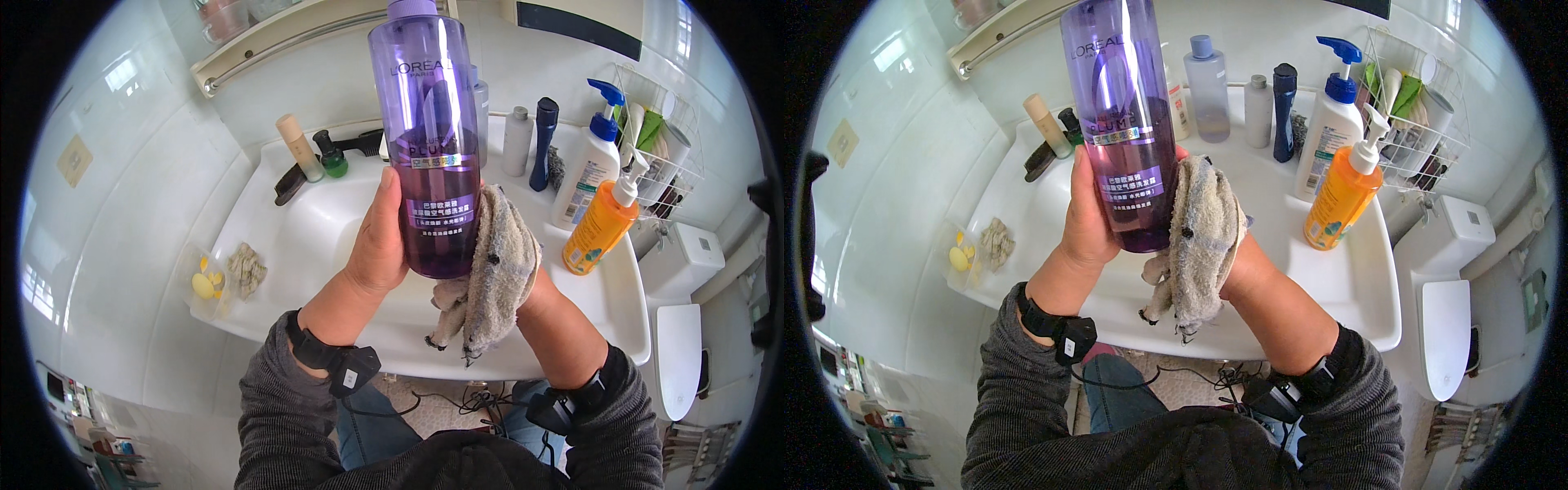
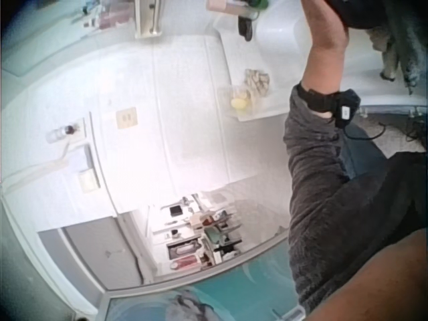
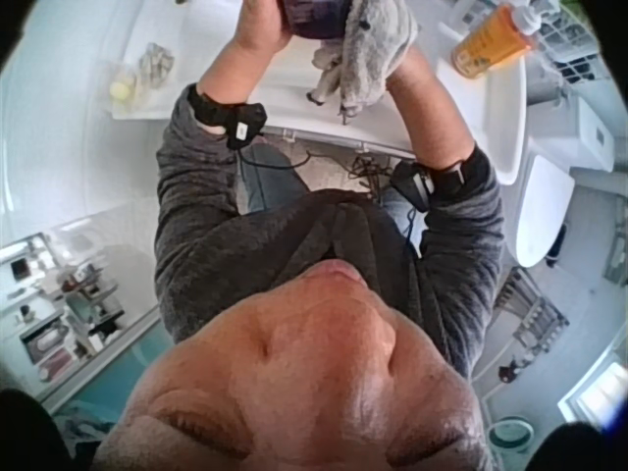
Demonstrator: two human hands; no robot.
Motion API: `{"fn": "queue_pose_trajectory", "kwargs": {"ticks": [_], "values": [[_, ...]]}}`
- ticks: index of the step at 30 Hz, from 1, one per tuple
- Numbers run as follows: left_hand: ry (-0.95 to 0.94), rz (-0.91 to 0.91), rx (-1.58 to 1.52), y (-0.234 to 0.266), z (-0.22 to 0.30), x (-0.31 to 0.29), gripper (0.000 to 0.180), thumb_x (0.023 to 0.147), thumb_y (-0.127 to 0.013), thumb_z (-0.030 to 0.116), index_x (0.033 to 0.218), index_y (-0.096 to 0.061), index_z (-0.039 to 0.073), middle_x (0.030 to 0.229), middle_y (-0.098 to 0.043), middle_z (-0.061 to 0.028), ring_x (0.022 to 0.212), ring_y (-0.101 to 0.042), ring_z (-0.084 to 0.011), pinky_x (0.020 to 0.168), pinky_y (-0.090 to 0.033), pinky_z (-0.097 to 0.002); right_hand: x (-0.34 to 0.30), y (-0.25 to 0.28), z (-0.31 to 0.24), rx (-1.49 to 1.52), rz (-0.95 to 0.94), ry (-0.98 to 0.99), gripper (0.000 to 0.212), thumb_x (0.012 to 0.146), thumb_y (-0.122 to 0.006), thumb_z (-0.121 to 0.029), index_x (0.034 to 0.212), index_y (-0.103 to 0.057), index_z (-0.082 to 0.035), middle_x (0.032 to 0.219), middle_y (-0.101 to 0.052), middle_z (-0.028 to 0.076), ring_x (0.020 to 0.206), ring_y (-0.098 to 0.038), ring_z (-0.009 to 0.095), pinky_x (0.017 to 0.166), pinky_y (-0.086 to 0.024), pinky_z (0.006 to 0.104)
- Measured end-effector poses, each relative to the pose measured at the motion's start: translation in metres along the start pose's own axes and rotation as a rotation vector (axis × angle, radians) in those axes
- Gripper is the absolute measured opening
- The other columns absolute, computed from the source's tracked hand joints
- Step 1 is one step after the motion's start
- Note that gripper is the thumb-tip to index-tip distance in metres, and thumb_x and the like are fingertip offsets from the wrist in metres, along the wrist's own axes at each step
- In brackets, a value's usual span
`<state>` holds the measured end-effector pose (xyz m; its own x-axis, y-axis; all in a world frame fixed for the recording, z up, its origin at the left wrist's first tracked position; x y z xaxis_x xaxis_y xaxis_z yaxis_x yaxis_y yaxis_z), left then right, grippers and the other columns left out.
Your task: The person wipes several bottles and combs on a bathroom sink using a cloth. They pick up each item, wipe it, and place it back on the sink.
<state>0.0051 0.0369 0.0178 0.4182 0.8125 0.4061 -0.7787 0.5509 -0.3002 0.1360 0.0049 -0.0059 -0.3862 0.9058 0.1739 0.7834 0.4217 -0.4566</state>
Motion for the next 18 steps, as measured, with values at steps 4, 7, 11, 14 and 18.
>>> {"fn": "queue_pose_trajectory", "kwargs": {"ticks": [4,7,11,14,18], "values": [[-0.003,-0.013,-0.014,-0.0007,-0.0001,0.0004,0.081,0.095,-0.019,0.065,0.132,-0.046,-0.001,0.120,-0.060,-0.0183,0.109,-0.061,-0.0272,0.094,-0.051,-0.0403,-0.0011,0.0028,0.0028,0.009,0.006,-0.022,0.092,0.077,-0.072,-0.001,0.151,-0.020,-0.015,0.125,-0.055,0.010,0.086,-0.063,0.016,0.060,-0.058,0.0312],[0.011,-0.003,-0.015,-0.0005,-0.0001,0.0002,0.081,0.095,-0.019,0.066,0.132,-0.046,-0.001,0.121,-0.060,-0.0184,0.108,-0.062,-0.0271,0.094,-0.051,-0.0404,0.0001,0.0031,0.0020,-0.148,-0.008,0.063,0.097,0.073,-0.075,0.000,0.151,-0.019,-0.014,0.127,-0.054,0.010,0.092,-0.061,0.015,0.065,-0.058,0.0307],[0.005,-0.002,-0.003,-0.0005,0.0004,0.0002,0.081,0.095,-0.019,0.066,0.132,-0.046,-0.001,0.120,-0.060,-0.0182,0.108,-0.062,-0.0270,0.094,-0.051,-0.0402,0.0031,0.0007,0.0007,-0.326,-0.022,0.139,0.100,0.071,-0.077,0.000,0.151,-0.019,-0.014,0.128,-0.053,0.008,0.096,-0.059,0.014,0.069,-0.058,0.0297],[0.020,0.008,-0.032,-0.0001,0.0000,0.0000,0.082,0.095,-0.018,0.066,0.131,-0.046,-0.002,0.120,-0.060,-0.0180,0.109,-0.062,-0.0271,0.094,-0.051,-0.0400,-0.0012,-0.0001,0.0005,-0.149,0.019,0.099,0.085,0.076,-0.075,-0.004,0.146,-0.027,-0.011,0.125,-0.056,0.008,0.096,-0.059,0.013,0.073,-0.056,0.0298],[0.042,0.009,-0.062,0.0008,-0.0007,0.0000,0.083,0.094,-0.018,0.067,0.131,-0.046,-0.002,0.121,-0.060,-0.0185,0.109,-0.061,-0.0273,0.094,-0.051,-0.0399,-0.0034,-0.0022,-0.0002,-0.046,0.068,0.111,0.062,0.083,-0.072,-0.012,0.137,-0.043,-0.005,0.119,-0.060,0.007,0.099,-0.059,0.014,0.086,-0.052,0.0304]]}}
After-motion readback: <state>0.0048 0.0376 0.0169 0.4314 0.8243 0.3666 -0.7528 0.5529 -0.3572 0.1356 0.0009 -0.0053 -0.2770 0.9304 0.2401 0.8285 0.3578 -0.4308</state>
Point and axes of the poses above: each hand's wrist, its own x-axis towards the middle knuckle, its own y-axis out of the back of the hand, z = x × y, the point moved 3 cm from there along x, towards the middle knuckle
